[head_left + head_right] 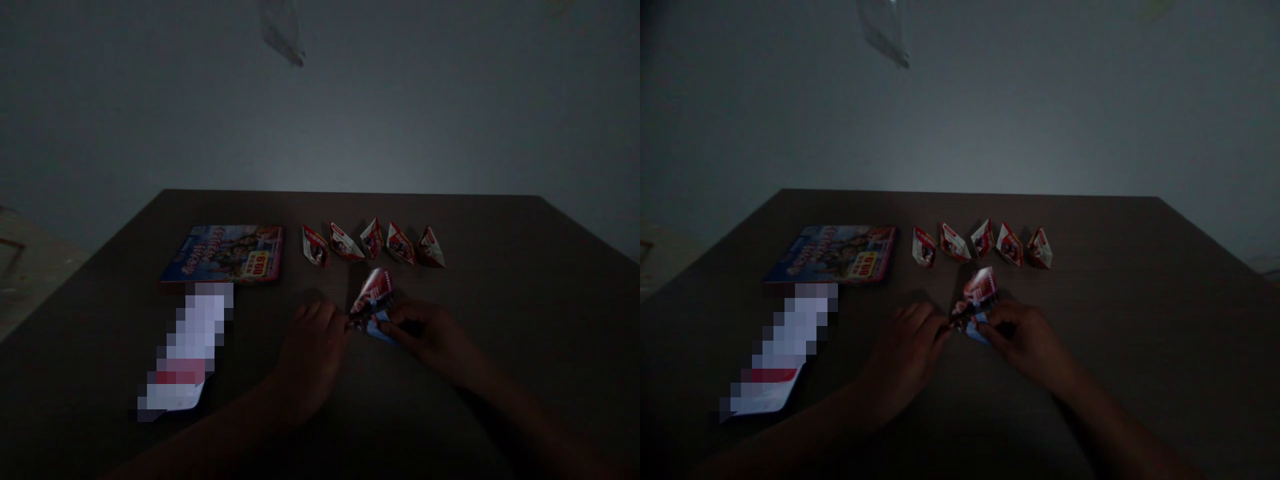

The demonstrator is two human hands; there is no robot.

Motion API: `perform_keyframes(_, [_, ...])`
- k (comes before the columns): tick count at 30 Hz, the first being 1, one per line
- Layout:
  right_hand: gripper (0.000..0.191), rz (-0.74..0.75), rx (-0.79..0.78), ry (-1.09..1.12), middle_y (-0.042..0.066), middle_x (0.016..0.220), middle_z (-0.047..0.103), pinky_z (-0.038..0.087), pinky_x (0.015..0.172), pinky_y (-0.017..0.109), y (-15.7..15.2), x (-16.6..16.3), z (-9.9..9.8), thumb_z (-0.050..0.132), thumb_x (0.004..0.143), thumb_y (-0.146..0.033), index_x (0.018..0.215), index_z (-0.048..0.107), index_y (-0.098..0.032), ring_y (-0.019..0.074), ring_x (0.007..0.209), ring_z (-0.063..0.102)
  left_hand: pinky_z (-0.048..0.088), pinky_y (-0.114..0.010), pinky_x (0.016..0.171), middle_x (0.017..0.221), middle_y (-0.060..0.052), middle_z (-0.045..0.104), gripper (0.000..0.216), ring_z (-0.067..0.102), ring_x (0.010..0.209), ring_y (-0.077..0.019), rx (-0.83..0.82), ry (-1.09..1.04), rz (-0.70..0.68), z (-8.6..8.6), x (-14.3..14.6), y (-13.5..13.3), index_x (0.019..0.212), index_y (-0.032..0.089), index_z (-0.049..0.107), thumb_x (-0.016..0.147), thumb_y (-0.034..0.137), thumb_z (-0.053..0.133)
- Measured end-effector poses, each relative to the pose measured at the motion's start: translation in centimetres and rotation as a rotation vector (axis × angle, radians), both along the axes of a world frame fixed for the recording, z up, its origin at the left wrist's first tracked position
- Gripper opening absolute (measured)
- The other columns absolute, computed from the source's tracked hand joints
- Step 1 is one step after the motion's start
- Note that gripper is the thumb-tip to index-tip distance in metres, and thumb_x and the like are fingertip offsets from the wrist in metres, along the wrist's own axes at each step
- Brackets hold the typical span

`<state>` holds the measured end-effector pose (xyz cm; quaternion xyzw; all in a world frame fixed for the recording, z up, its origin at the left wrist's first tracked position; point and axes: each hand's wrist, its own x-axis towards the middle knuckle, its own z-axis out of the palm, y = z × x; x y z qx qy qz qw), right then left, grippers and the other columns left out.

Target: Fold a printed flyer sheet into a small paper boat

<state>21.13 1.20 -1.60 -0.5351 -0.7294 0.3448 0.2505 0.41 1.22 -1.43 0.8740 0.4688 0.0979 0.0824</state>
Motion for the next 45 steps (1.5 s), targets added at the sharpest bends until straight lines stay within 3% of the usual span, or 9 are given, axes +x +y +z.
perform_keyframes(4, [0.016, -0.032, 0.001, -0.021, 0.003, 0.078, 0.067, 0.046, 0.065, 0.027, 0.1, -0.2, 0.1, 0.059, 0.083, -0.026, 0.07, 0.066, -0.019, 0.016, 0.071, 0.062, 0.044, -0.036, 0.086, 0.109, -0.009, 0.058, 0.026, 0.052, 0.097, -0.0224, 0.112, -0.058, -0.136, -0.5, 0.7, -2.2, 0.113, 0.012, 0.054, 0.089, 0.016, 0.046])
perform_keyframes(6, [0.016, -0.043, 0.008, -0.024, 0.003, 0.078, 0.067, 0.047, 0.066, 0.027, 0.1, -0.3, 0.0, 0.059, 0.083, -0.026, 0.07, 0.066, -0.019, 0.0161, 0.071, 0.063, 0.039, -0.039, 0.096, 0.12, -0.013, 0.055, 0.032, 0.048, 0.111, -0.0265, 0.166, -0.041, -0.185, -1.0, 1.2, -3.3, 0.118, 0.009, 0.052, 0.089, 0.021, 0.046])
perform_keyframes(13, [0.015, -0.095, 0.018, -0.058, 0.004, 0.08, 0.067, 0.047, 0.066, 0.028, 0.3, -0.3, -0.4, 0.06, 0.082, -0.028, 0.072, 0.067, -0.019, 0.0168, 0.072, 0.063, 0.034, -0.043, 0.102, 0.137, -0.019, 0.044, 0.049, 0.036, 0.128, -0.0324, 0.193, 0.038, -0.187, -2.1, 1.7, -4.5, 0.128, 0.004, 0.047, 0.092, 0.037, 0.039])
perform_keyframes(24, [0.019, -0.171, 0.001, -0.09, 0.006, 0.084, 0.067, 0.049, 0.065, 0.03, 0.4, -0.8, 0.1, 0.059, 0.081, -0.033, 0.074, 0.069, -0.018, 0.0185, 0.071, 0.064, 0.035, -0.045, 0.102, 0.137, -0.019, 0.045, 0.054, 0.038, 0.128, -0.0337, 0.138, 0.061, -0.128, -1.6, 1.9, -4.5, 0.129, 0.005, 0.047, 0.091, 0.043, 0.039])
perform_keyframes(45, [0.019, -0.163, 0.019, -0.194, 0.007, 0.085, 0.069, 0.049, 0.064, 0.03, 0.6, -1.0, 0.2, 0.056, 0.082, -0.029, 0.077, 0.071, -0.018, 0.0194, 0.071, 0.065, 0.037, -0.049, 0.096, 0.135, -0.022, 0.045, 0.047, 0.039, 0.126, -0.0348, 0.095, 0.07, -0.105, -1.0, 2.0, -4.7, 0.125, 0.011, 0.051, 0.089, 0.041, 0.043])
